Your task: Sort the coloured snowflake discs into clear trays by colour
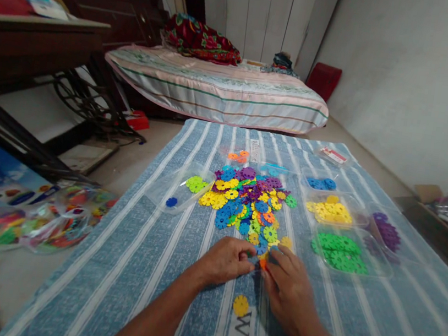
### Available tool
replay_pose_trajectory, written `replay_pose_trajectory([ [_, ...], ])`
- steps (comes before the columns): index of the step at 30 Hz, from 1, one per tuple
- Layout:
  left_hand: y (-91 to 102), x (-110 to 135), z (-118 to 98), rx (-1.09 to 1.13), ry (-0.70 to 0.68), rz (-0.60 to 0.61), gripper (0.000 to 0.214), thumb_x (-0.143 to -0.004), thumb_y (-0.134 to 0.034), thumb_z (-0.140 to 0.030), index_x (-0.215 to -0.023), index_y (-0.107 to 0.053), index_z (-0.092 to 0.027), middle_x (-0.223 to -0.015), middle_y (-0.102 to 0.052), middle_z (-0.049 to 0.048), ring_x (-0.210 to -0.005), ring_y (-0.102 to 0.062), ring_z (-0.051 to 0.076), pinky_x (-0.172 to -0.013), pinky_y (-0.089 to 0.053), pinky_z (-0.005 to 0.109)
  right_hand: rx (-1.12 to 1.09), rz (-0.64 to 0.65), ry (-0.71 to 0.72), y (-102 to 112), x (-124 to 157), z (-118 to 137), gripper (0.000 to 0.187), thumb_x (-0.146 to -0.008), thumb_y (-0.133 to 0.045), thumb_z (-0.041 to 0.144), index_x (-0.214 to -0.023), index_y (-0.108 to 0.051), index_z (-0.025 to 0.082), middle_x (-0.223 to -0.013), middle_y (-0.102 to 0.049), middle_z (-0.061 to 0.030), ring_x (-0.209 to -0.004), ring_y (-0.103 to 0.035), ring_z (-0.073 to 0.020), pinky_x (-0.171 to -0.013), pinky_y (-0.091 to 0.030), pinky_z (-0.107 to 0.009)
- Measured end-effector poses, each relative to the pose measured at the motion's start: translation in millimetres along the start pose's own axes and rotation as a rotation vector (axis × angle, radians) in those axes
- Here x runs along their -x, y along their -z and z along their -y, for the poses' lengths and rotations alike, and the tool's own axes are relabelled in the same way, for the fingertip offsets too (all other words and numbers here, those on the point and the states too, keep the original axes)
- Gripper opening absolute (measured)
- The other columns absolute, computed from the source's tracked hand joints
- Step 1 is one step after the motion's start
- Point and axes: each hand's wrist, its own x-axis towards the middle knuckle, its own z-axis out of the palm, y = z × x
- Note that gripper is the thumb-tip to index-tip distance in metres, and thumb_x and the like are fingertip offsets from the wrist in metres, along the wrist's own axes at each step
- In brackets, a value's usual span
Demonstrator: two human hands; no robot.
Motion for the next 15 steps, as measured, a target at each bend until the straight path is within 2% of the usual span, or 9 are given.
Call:
replay_pose_trajectory([
  [2, 0.4, 0.7, -1.0, 0.022, -0.013, 0.012, 0.035, -0.069, -0.057, -0.024, -0.102, -0.065, -0.017, -0.063, -0.056, -0.0036, -0.06, -0.048, 0.01, -0.056, -0.034, 0.019, -0.059, -0.046, 0.001, -0.2, -1.6, 2.4, 0.017, -0.086, -0.048, 0.018, -0.09, -0.064, 0.021, -0.101, -0.064, -0.0087, -0.109, -0.054, -0.0242, -0.092, -0.047, -0.047],
  [4, 0.8, 1.3, -1.3, 0.024, -0.021, 0.036, 0.036, -0.07, -0.058, -0.026, -0.104, -0.065, -0.017, -0.063, -0.057, -0.0035, -0.06, -0.048, 0.01, -0.056, -0.034, 0.019, -0.1, -0.069, -0.001, -0.7, -3.0, 5.1, 0.017, -0.085, -0.049, 0.018, -0.089, -0.064, 0.022, -0.098, -0.065, -0.0074, -0.105, -0.056, -0.0226, -0.091, -0.048, -0.045],
  [9, 1.3, 1.8, 1.6, -0.015, -0.077, 0.063, 0.02, -0.072, -0.058, -0.031, -0.077, -0.069, -0.016, -0.066, -0.059, -0.0013, -0.064, -0.049, 0.01, -0.059, -0.035, 0.019, -0.143, -0.064, -0.007, -4.3, -6.8, 8.7, 0.016, -0.085, -0.048, 0.017, -0.084, -0.064, 0.022, -0.096, -0.065, -0.0068, -0.099, -0.058, -0.0211, -0.087, -0.049, -0.042],
  [11, 1.7, 2.0, 3.2, 0.013, -0.077, 0.068, 0.019, -0.073, -0.058, -0.031, -0.074, -0.067, -0.015, -0.068, -0.06, -0.001, -0.064, -0.049, 0.01, -0.059, -0.035, 0.019, -0.158, -0.021, 0.005, -4.5, -10.9, 7.3, 0.017, -0.085, -0.047, 0.017, -0.083, -0.063, 0.021, -0.092, -0.064, -0.007, -0.092, -0.058, -0.0203, -0.082, -0.049, -0.039],
  [15, 2.5, 1.3, 5.4, 0.117, -0.012, 0.045, 0.021, -0.072, -0.058, -0.032, -0.072, -0.065, -0.013, -0.061, -0.055, -0.0027, -0.059, -0.047, 0.009, -0.055, -0.033, 0.019, -0.178, 0.161, 0.057, -0.3, -27.2, 1.1, 0.022, -0.088, -0.043, 0.02, -0.076, -0.062, 0.02, -0.077, -0.061, -0.0049, -0.076, -0.056, -0.0163, -0.068, -0.047, -0.031],
])
